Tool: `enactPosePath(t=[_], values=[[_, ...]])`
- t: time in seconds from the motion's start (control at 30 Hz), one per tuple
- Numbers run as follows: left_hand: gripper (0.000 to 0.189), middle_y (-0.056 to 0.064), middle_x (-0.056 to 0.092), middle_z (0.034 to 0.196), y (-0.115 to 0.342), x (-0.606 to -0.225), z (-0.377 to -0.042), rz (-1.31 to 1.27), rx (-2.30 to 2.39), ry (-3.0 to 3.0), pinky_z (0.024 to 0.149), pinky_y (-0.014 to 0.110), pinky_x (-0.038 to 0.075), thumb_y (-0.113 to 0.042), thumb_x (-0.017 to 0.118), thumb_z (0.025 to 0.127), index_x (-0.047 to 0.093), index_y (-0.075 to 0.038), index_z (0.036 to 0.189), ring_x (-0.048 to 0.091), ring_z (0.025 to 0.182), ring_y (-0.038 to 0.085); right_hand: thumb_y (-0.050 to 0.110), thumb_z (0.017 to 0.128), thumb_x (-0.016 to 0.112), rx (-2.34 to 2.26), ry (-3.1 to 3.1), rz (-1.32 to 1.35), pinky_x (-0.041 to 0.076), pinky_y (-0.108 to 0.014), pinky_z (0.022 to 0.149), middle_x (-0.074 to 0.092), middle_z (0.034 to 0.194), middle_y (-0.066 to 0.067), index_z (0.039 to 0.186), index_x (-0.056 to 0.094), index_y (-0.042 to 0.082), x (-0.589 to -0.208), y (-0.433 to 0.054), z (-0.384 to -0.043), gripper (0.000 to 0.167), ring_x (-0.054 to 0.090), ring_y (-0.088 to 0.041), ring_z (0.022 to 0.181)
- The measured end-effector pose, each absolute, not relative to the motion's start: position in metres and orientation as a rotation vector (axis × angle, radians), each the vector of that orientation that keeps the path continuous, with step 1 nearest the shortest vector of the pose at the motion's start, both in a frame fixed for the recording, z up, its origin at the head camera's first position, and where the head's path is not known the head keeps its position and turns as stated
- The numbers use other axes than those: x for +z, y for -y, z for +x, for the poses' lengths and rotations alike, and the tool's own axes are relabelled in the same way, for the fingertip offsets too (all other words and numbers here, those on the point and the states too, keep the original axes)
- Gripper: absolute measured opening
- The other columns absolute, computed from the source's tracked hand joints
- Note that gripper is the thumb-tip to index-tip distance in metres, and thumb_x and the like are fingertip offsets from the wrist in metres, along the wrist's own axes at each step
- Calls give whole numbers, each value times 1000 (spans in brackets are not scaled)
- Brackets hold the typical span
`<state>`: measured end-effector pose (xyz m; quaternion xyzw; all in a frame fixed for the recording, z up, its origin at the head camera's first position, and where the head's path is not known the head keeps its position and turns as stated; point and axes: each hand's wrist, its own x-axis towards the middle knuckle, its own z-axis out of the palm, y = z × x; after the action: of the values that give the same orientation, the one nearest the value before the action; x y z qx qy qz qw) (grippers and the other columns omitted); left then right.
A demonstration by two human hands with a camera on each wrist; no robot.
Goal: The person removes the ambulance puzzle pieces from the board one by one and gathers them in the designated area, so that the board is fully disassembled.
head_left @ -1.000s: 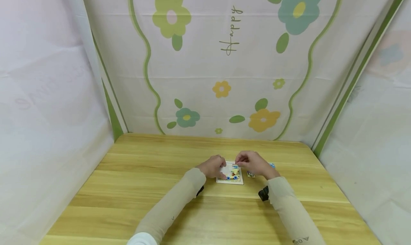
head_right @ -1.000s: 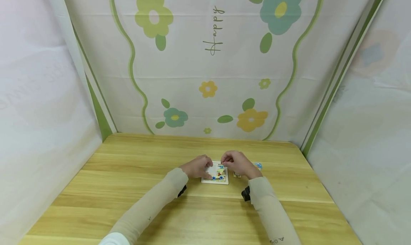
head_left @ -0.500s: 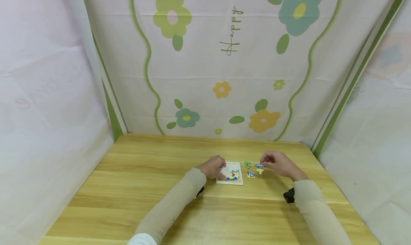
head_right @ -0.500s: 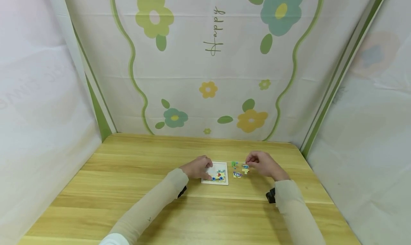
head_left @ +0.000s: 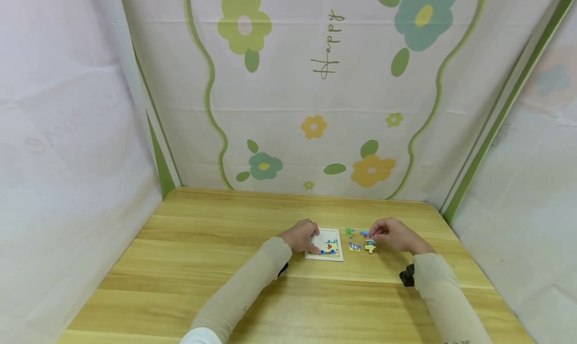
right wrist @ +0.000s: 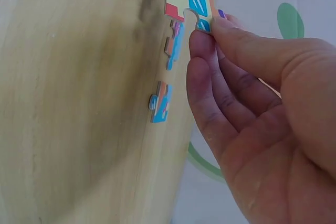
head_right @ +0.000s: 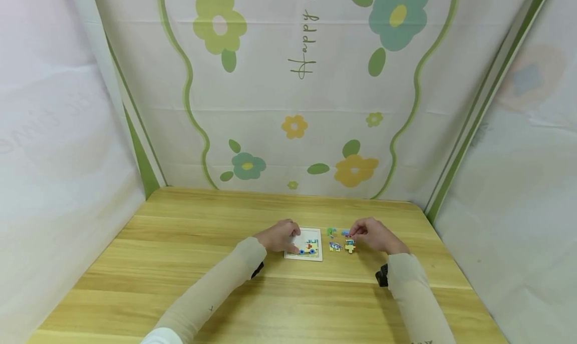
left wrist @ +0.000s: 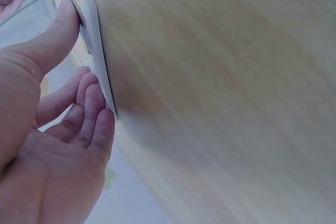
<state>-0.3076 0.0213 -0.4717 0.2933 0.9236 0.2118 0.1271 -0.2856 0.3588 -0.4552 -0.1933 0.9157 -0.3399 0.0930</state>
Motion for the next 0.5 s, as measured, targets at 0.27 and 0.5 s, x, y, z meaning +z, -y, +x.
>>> enactPosePath(t=[0.27, 0.5], values=[[50, 2, 62, 120, -22, -474, -309, 862, 615, -2688, 98, 25, 50, -33, 86, 91, 67, -6, 129, 54, 108, 13, -2, 101, 65, -969, -2719, -558, 54, -23, 75, 72, 99, -13, 104, 72, -2, -459, -359, -288, 8, 64, -16, 87], [51, 1, 62, 119, -22, -476, -311, 858, 592, -2691, 97, 25, 51, -34, 85, 91, 67, -7, 131, 54, 108, 12, -2, 101, 66, -903, -2771, -488, 52, -24, 75, 73, 98, -10, 102, 74, 1, -468, -357, -289, 8, 62, -15, 88]])
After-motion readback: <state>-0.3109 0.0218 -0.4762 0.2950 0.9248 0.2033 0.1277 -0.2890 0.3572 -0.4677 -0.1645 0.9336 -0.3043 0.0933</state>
